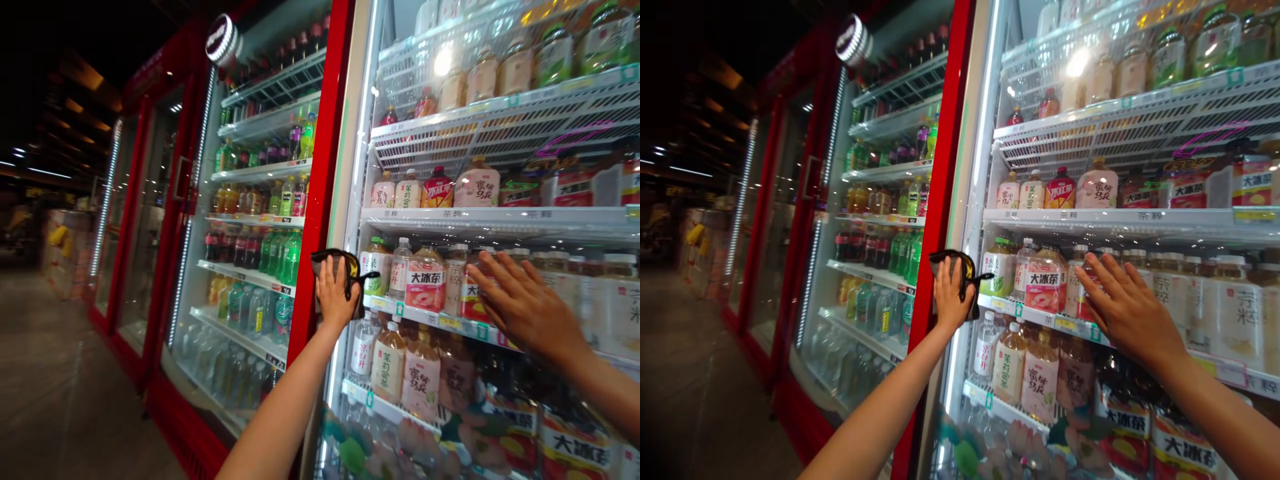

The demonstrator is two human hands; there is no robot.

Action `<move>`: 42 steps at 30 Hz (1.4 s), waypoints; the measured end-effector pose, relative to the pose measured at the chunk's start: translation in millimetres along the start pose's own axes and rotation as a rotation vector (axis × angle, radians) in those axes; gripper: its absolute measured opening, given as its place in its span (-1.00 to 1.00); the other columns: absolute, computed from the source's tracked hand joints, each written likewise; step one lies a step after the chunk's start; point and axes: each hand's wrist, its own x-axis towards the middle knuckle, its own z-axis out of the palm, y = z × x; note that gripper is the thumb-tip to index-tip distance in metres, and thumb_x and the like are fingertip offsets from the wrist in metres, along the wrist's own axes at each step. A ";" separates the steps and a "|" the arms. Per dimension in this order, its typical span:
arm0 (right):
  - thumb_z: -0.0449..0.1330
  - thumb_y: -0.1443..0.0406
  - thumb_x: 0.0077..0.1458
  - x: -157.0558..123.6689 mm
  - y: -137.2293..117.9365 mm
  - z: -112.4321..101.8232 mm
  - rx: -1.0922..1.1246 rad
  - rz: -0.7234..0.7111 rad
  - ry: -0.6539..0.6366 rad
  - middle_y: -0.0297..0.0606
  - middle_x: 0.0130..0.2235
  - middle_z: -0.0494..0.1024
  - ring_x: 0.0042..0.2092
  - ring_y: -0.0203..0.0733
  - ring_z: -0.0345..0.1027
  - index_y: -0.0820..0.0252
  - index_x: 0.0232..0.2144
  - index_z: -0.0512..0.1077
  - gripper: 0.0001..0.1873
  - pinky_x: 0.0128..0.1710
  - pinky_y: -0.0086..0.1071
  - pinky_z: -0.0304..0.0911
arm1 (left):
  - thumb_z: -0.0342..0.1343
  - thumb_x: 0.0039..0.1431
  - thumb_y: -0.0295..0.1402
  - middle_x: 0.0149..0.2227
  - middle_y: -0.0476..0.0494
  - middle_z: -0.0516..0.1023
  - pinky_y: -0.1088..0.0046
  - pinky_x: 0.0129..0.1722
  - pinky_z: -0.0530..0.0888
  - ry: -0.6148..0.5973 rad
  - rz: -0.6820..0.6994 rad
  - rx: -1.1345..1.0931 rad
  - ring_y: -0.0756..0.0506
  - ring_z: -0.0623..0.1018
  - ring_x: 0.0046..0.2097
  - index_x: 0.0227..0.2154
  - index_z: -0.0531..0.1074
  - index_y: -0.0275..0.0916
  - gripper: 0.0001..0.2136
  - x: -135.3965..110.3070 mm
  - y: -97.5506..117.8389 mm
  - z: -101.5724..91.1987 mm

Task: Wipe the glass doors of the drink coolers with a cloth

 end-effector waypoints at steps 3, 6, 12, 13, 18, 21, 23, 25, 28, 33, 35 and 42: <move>0.01 0.27 0.32 -0.3 1.2 1.8 -0.006 -0.015 0.009 -0.27 0.45 -0.12 0.43 0.18 -0.13 -0.02 0.43 -0.08 -0.31 0.39 0.19 -0.13 | -0.03 0.27 -0.23 0.46 -0.29 -0.04 -0.05 0.34 0.12 -0.058 -0.008 0.002 -0.27 -0.07 0.46 0.39 0.01 -0.16 -0.36 -78.3 -29.4 7.2; 0.04 0.28 0.31 -0.4 2.7 3.7 -0.017 -0.035 0.014 -0.22 0.45 -0.09 0.42 0.18 -0.12 0.01 0.42 -0.06 -0.30 0.37 0.20 -0.11 | -0.02 0.27 -0.23 0.46 -0.28 -0.03 -0.01 0.35 0.12 -0.134 0.018 -0.010 -0.26 -0.05 0.46 0.38 0.06 -0.18 -0.38 -76.7 -40.3 3.1; 0.04 0.29 0.31 1.2 2.0 5.0 -0.039 -0.049 0.054 -0.17 0.44 -0.03 0.42 0.16 -0.09 0.02 0.43 -0.09 -0.28 0.37 0.19 -0.07 | -0.07 0.31 -0.12 0.47 -0.23 -0.08 -0.04 0.37 0.05 -0.008 -0.058 0.042 -0.27 -0.05 0.46 0.40 -0.02 -0.16 -0.35 69.3 30.4 -11.9; 0.04 0.29 0.31 1.5 1.7 5.2 -0.043 -0.052 0.059 -0.16 0.43 -0.02 0.42 0.16 -0.09 0.02 0.43 -0.11 -0.27 0.36 0.19 -0.06 | -0.06 0.30 -0.13 0.46 -0.23 -0.07 -0.06 0.37 0.05 0.023 -0.044 0.055 -0.27 -0.04 0.46 0.40 -0.02 -0.15 -0.35 75.4 41.4 -11.2; 0.04 0.30 0.31 2.3 1.8 6.1 -0.081 -0.062 0.058 -0.15 0.43 -0.02 0.43 0.13 -0.12 0.00 0.44 -0.16 -0.24 0.36 0.18 -0.03 | 0.14 0.13 -0.17 0.43 -0.16 0.08 -0.05 0.38 0.01 -0.036 0.463 0.057 -0.28 0.03 0.45 0.36 0.12 -0.04 -0.29 2.2 25.1 -1.7; 0.06 0.32 0.29 2.9 1.3 5.3 -0.099 -0.048 0.054 -0.14 0.42 0.00 0.42 0.12 -0.11 0.02 0.43 -0.12 -0.25 0.35 0.18 -0.01 | 0.13 0.12 -0.22 0.40 -0.15 0.16 -0.06 0.37 0.03 -0.127 0.490 0.048 -0.27 0.09 0.43 0.33 0.17 -0.01 -0.32 -21.7 -2.0 -5.0; 0.08 0.32 0.28 4.0 0.4 4.5 -0.101 -0.037 0.043 -0.14 0.42 0.01 0.42 0.10 -0.09 0.03 0.43 -0.08 -0.26 0.36 0.16 0.00 | 0.03 0.21 -0.27 0.44 -0.19 0.06 -0.07 0.37 0.04 -0.053 0.203 0.049 -0.26 0.02 0.45 0.36 0.11 -0.10 -0.37 1.9 3.5 -9.4; 0.08 0.33 0.28 5.6 -0.4 3.7 -0.101 -0.029 0.034 -0.13 0.42 0.01 0.42 0.09 -0.10 0.02 0.42 -0.07 -0.26 0.36 0.15 -0.01 | -0.08 0.30 -0.20 0.45 -0.25 -0.01 -0.14 0.36 0.02 0.042 -0.088 0.034 -0.31 -0.03 0.45 0.39 0.03 -0.21 -0.38 42.4 33.4 -11.7; 0.07 0.33 0.29 7.2 -0.7 2.4 -0.092 -0.019 0.028 -0.15 0.42 0.01 0.43 0.07 -0.12 0.01 0.42 -0.07 -0.27 0.36 0.15 -0.01 | -0.09 0.31 -0.17 0.45 -0.23 -0.03 -0.17 0.36 -0.01 0.081 -0.146 0.004 -0.34 -0.02 0.45 0.40 0.00 -0.20 -0.37 78.7 96.2 -8.5; 0.05 0.35 0.28 6.1 -0.3 -0.7 -0.112 -0.008 0.021 -0.13 0.40 0.11 0.43 0.04 -0.11 0.12 0.42 -0.05 -0.28 0.38 0.13 -0.10 | 0.05 0.22 -0.20 0.45 -0.13 0.01 -0.09 0.39 -0.06 0.035 0.341 -0.037 -0.27 -0.04 0.46 0.38 0.06 -0.08 -0.34 0.3 109.2 4.6; 0.07 0.32 0.28 5.5 -0.8 -1.4 -0.143 0.036 0.043 -0.14 0.39 0.13 0.43 0.08 -0.11 0.13 0.40 0.01 -0.30 0.39 0.20 -0.21 | 0.09 0.19 -0.20 0.43 -0.13 0.08 -0.10 0.39 -0.06 -0.020 0.508 -0.042 -0.28 0.01 0.45 0.36 0.11 -0.04 -0.34 -35.8 80.9 6.3; 0.13 0.23 0.26 11.9 -1.7 -0.9 -0.183 0.131 0.090 -0.10 0.36 0.20 0.40 0.13 -0.03 0.20 0.28 0.27 -0.44 0.39 0.19 -0.24 | -0.07 0.30 -0.21 0.46 -0.29 -0.05 -0.21 0.36 -0.02 0.085 -0.014 0.011 -0.37 -0.05 0.46 0.40 0.01 -0.22 -0.37 38.3 117.8 -1.7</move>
